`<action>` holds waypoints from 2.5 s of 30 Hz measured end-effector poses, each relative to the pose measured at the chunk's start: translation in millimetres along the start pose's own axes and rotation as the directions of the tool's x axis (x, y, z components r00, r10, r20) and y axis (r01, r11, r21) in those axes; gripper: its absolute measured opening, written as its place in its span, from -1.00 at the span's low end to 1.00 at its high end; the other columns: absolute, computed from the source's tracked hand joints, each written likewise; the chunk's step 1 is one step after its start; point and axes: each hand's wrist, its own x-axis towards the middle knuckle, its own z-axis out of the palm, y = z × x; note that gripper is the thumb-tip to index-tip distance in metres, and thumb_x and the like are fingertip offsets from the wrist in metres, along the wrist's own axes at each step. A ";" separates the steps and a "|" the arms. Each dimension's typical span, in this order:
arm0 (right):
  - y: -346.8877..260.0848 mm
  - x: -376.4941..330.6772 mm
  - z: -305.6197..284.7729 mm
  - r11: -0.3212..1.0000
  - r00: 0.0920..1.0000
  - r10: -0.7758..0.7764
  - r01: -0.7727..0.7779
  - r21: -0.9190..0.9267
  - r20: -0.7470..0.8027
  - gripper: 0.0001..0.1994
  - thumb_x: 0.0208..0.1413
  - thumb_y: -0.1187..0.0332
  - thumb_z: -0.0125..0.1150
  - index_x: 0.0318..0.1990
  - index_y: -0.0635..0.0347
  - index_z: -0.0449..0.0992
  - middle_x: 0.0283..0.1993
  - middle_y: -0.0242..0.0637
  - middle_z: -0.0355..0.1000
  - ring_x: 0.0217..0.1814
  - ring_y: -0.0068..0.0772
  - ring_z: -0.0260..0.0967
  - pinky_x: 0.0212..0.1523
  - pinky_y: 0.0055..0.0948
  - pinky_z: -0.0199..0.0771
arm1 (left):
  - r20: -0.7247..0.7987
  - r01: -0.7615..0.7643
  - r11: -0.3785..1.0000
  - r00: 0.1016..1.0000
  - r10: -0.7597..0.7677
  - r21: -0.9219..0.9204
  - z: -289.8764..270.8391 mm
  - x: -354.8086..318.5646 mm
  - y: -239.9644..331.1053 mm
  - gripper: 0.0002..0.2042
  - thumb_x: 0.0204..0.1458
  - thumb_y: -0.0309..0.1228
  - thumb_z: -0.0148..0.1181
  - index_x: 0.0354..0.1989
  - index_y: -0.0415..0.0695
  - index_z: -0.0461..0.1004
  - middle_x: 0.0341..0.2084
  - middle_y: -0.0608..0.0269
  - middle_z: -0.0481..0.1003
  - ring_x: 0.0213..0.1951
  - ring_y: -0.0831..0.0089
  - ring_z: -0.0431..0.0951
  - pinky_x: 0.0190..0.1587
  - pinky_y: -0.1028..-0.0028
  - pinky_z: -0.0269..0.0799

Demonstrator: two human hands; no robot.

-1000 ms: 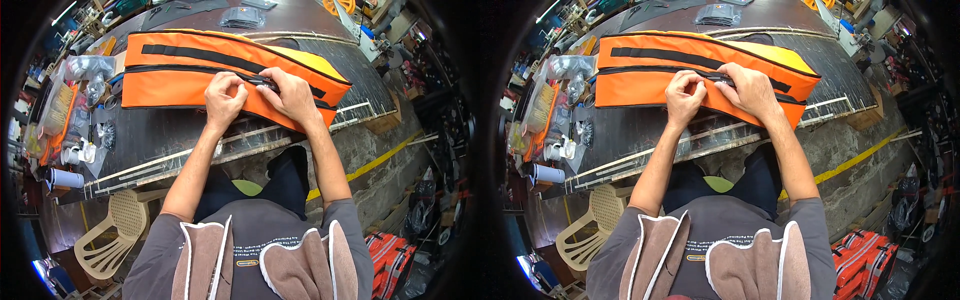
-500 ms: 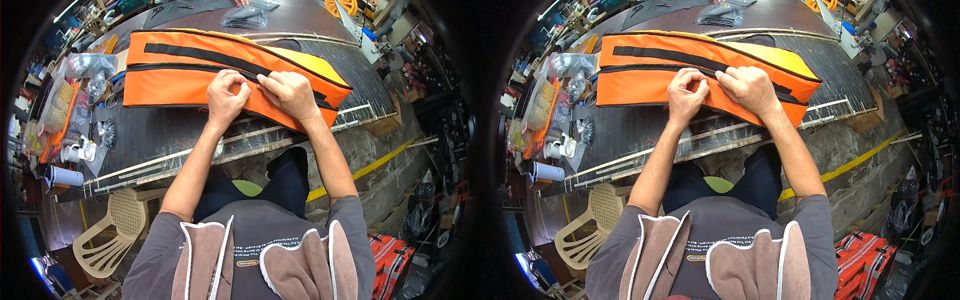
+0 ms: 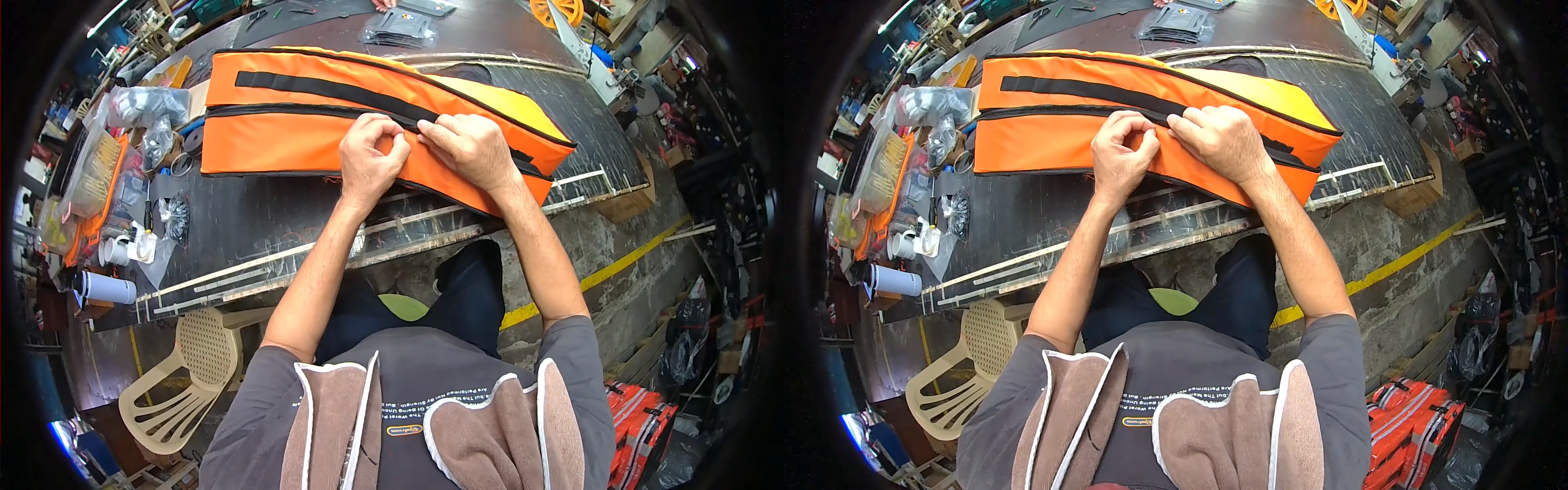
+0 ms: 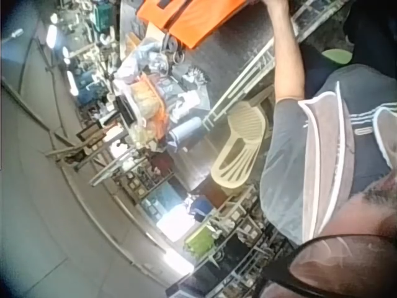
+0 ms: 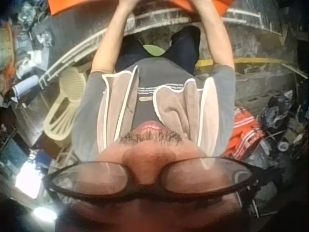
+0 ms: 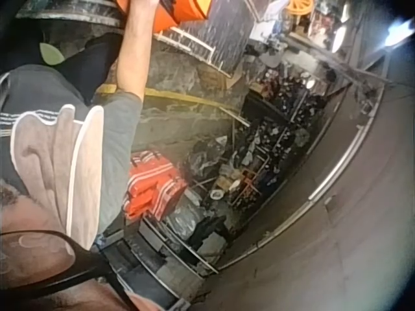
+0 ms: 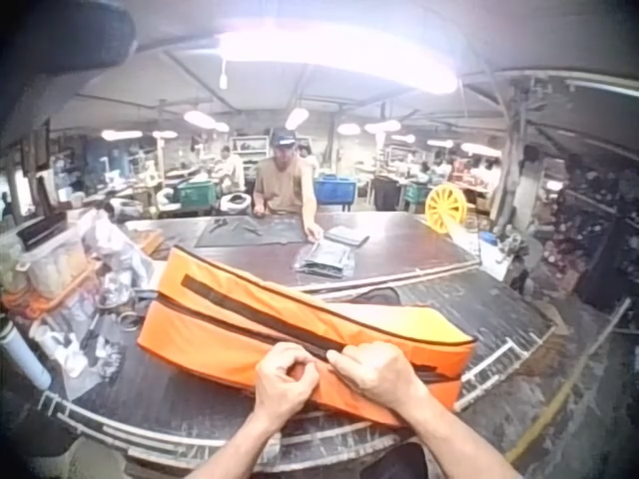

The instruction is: The person is removing loose threads and inspecting an orange bag using tweezers on a workbench.

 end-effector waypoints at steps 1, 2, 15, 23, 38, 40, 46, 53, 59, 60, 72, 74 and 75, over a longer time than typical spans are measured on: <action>1.1 -0.1 -0.2 1.000 1.000 0.001 -0.001 -0.003 0.017 -0.75 0.19 0.28 0.56 -0.03 0.08 0.71 -0.29 -0.37 0.58 -0.34 -0.28 0.59 -0.32 -0.26 0.61 | 0.001 0.000 1.000 1.000 0.000 0.000 0.7 -0.1 -0.5 -0.93 0.08 -0.56 0.40 -0.29 -0.28 0.68 -0.26 0.16 0.66 -0.19 0.33 0.70 -0.05 0.37 0.63; 1.0 1.2 -0.6 1.000 0.999 0.001 -0.001 -0.005 0.033 -0.75 0.19 0.27 0.56 -0.03 0.08 0.70 -0.29 -0.35 0.58 -0.33 -0.27 0.60 -0.30 -0.26 0.61 | -0.004 -0.001 1.000 1.000 0.001 0.002 1.2 -0.3 -1.2 -0.93 0.08 -0.57 0.40 -0.28 -0.28 0.68 -0.26 0.16 0.66 -0.19 0.33 0.70 -0.05 0.37 0.63; 0.2 14.9 -15.2 0.834 0.815 0.465 -0.534 0.137 0.345 -0.79 0.23 0.29 0.39 -0.09 0.21 0.75 -0.28 0.02 0.67 -0.20 0.12 0.68 -0.13 -0.04 0.66 | -0.067 -0.104 0.994 0.992 0.105 0.024 5.8 -6.2 6.4 -0.88 0.04 -0.59 0.44 -0.24 -0.23 0.69 -0.23 0.07 0.64 -0.11 0.14 0.70 0.01 0.23 0.64; 10.9 14.6 -19.2 0.401 0.565 0.534 -0.824 0.400 0.629 -0.79 0.37 0.30 0.44 -0.12 0.30 0.74 -0.41 -0.59 0.48 -0.33 -0.79 0.29 -0.31 -0.55 0.35 | -0.114 -0.127 0.971 0.982 0.152 0.204 16.5 -14.1 25.8 -0.81 -0.02 -0.50 0.61 -0.26 -0.18 0.73 -0.23 0.13 0.61 -0.10 0.13 0.65 -0.01 0.21 0.61; 15.0 9.7 -14.3 0.355 0.558 0.526 -0.830 0.431 0.641 -0.80 0.32 0.38 0.41 -0.08 0.38 0.73 -0.23 -0.45 0.66 -0.15 -0.69 0.48 -0.05 -0.51 0.54 | -0.129 -0.192 0.964 0.967 0.218 0.184 17.6 -17.5 18.1 -0.79 -0.04 -0.56 0.51 -0.25 -0.21 0.60 -0.22 0.08 0.58 -0.14 0.03 0.64 -0.07 0.14 0.61; 16.9 6.1 -13.6 0.350 0.567 0.523 -0.823 0.447 0.636 -0.79 0.31 0.38 0.41 -0.08 0.38 0.73 -0.23 -0.44 0.66 -0.14 -0.68 0.49 -0.04 -0.50 0.55 | -0.115 -0.209 0.949 0.964 0.241 0.238 19.3 -17.3 25.1 -0.78 -0.02 -0.56 0.52 -0.21 -0.22 0.62 -0.21 0.08 0.59 -0.14 0.04 0.65 -0.07 0.15 0.62; 14.5 8.8 -13.7 0.348 0.559 0.528 -0.829 0.438 0.639 -0.78 0.31 0.37 0.42 -0.08 0.39 0.74 -0.22 -0.44 0.66 -0.14 -0.68 0.50 -0.02 -0.50 0.56 | -0.128 -0.198 0.944 0.963 0.238 0.265 22.6 -20.1 15.3 -0.81 -0.02 -0.58 0.51 -0.22 -0.21 0.66 -0.22 0.11 0.60 -0.15 0.07 0.65 -0.08 0.16 0.63; 6.4 10.2 -18.7 0.460 0.613 0.537 -0.789 0.408 0.580 -0.79 0.31 0.34 0.43 -0.08 0.34 0.73 -0.28 -0.34 0.69 -0.19 -0.65 0.52 -0.07 -0.45 0.56 | -0.154 -0.177 0.971 0.967 0.202 0.163 26.6 -13.7 9.2 -0.81 -0.11 -0.64 0.44 -0.30 -0.20 0.61 -0.24 0.11 0.60 -0.14 0.07 0.64 -0.07 0.14 0.60; -6.9 5.7 -27.3 0.739 0.843 0.461 -0.538 0.405 0.277 -0.62 0.29 0.21 0.54 0.14 0.19 0.65 -0.28 -0.19 0.62 -0.35 -0.20 0.61 -0.24 -0.26 0.59 | -0.147 -0.183 0.975 0.968 0.201 0.128 23.3 -13.2 -2.0 -0.81 -0.13 -0.64 0.42 -0.33 -0.21 0.58 -0.25 0.11 0.59 -0.14 0.07 0.64 -0.04 0.15 0.61; -6.4 1.8 -24.2 0.793 0.892 0.407 -0.453 0.407 0.200 -0.64 0.29 0.20 0.53 0.11 0.18 0.66 -0.28 -0.19 0.63 -0.32 -0.14 0.65 -0.25 -0.22 0.63 | -0.140 -0.188 0.976 0.969 0.202 0.105 23.4 -12.2 -1.9 -0.82 -0.13 -0.64 0.41 -0.33 -0.21 0.58 -0.25 0.11 0.60 -0.14 0.08 0.64 -0.04 0.16 0.61; -2.4 -15.6 -8.4 0.994 0.999 0.045 -0.045 0.096 0.008 -0.72 0.17 0.40 0.57 0.01 0.18 0.69 -0.39 -0.30 0.52 -0.42 -0.24 0.57 -0.37 -0.25 0.61 | -0.133 -0.205 0.974 0.967 0.217 0.095 23.0 -7.8 -2.2 -0.83 -0.12 -0.66 0.40 -0.35 -0.21 0.59 -0.25 0.12 0.61 -0.15 0.11 0.66 -0.05 0.20 0.65; -3.3 -17.3 -5.9 0.998 0.999 0.036 -0.036 0.059 -0.004 -0.75 0.20 0.36 0.51 0.00 0.15 0.68 -0.38 -0.34 0.50 -0.39 -0.28 0.58 -0.35 -0.27 0.61 | -0.135 -0.211 0.973 0.965 0.222 0.096 22.9 -7.2 -1.7 -0.83 -0.12 -0.66 0.40 -0.35 -0.21 0.58 -0.26 0.12 0.61 -0.15 0.11 0.66 -0.05 0.20 0.65; -3.5 -17.9 -4.9 0.999 0.999 0.028 -0.028 0.024 -0.016 -0.77 0.23 0.33 0.44 0.00 0.12 0.66 -0.37 -0.37 0.47 -0.37 -0.31 0.58 -0.34 -0.28 0.62 | -0.130 -0.210 0.974 0.967 0.220 0.089 22.6 -7.2 -1.6 -0.83 -0.12 -0.66 0.40 -0.35 -0.21 0.58 -0.26 0.12 0.61 -0.15 0.11 0.66 -0.05 0.20 0.65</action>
